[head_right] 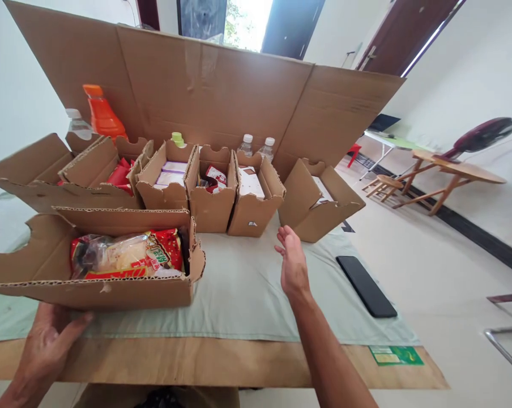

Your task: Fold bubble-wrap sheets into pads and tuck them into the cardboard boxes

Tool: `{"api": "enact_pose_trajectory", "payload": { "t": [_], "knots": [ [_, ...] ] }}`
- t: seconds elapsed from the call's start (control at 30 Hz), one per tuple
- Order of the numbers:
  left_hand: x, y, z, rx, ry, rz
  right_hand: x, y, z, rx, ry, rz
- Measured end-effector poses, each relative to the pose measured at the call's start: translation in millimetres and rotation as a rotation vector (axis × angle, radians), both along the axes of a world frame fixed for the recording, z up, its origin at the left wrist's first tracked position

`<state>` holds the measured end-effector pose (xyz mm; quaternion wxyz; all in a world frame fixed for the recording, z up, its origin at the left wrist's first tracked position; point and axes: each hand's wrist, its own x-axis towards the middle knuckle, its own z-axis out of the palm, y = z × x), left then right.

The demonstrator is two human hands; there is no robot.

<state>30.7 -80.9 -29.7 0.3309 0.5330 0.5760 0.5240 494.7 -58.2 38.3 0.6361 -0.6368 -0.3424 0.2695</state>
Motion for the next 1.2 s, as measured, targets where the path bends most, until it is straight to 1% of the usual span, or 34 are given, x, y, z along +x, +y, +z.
{"api": "enact_pose_trajectory", "payload": {
  "t": [0.07, 0.13, 0.2, 0.27, 0.37, 0.5, 0.6, 0.7, 0.8, 0.87, 0.93, 1.0, 1.07, 1.13, 1.17, 1.2],
  "knots": [
    [6, -1, 0.9, -0.036, -0.015, 0.024, 20, 38, 1.7, 0.002, 0.039, 0.038],
    [13, -4, 2.6, -0.051, -0.038, 0.034, 29, 73, 1.6, 0.015, 0.078, 0.104],
    [18, -7, 4.4, -0.067, -0.029, 0.050, 28, 99, -1.3, 0.044, 0.112, 0.172],
    [21, -10, 6.3, -0.099, -0.001, 0.080, 21, 114, -6.9, 0.082, 0.142, 0.211],
    [23, -13, 10.0, -0.126, 0.057, 0.121, 8, 124, -17.5, 0.137, 0.178, 0.221],
    [22, -13, 10.3, -0.108, 0.164, 0.124, 1, 125, -27.7, 0.179, 0.224, 0.214],
    [15, -12, 2.3, -0.112, 0.189, 0.107, -2, 128, -31.8, 0.200, 0.243, 0.194],
    [6, -9, -7.1, -0.080, 0.179, 0.075, -10, 134, -34.6, 0.213, 0.239, 0.163],
    [2, -7, -11.3, -0.050, 0.176, 0.047, -18, 138, -33.6, 0.204, 0.212, 0.130],
    [2, -5, -11.4, -0.027, 0.156, 0.029, -16, 134, -28.9, 0.187, 0.183, 0.097],
    [4, -3, -10.2, 0.001, 0.122, 0.013, -9, 121, -21.3, 0.166, 0.147, 0.032],
    [6, -3, -8.3, 0.029, 0.064, -0.005, -1, 95, -12.9, 0.152, 0.102, -0.051],
    [9, -4, -5.8, 0.056, 0.006, -0.015, 1, 60, -5.9, 0.141, 0.047, -0.089],
    [10, -3, -3.0, 0.084, -0.039, -0.012, -10, 22, -1.5, 0.094, -0.005, -0.024],
    [11, -3, -1.8, 0.090, -0.052, -0.009, -21, 4, -0.5, 0.045, -0.042, 0.072],
    [11, -2, -0.6, 0.090, -0.061, -0.008, -36, -12, -0.5, -0.025, -0.119, 0.262]
  ]
}}
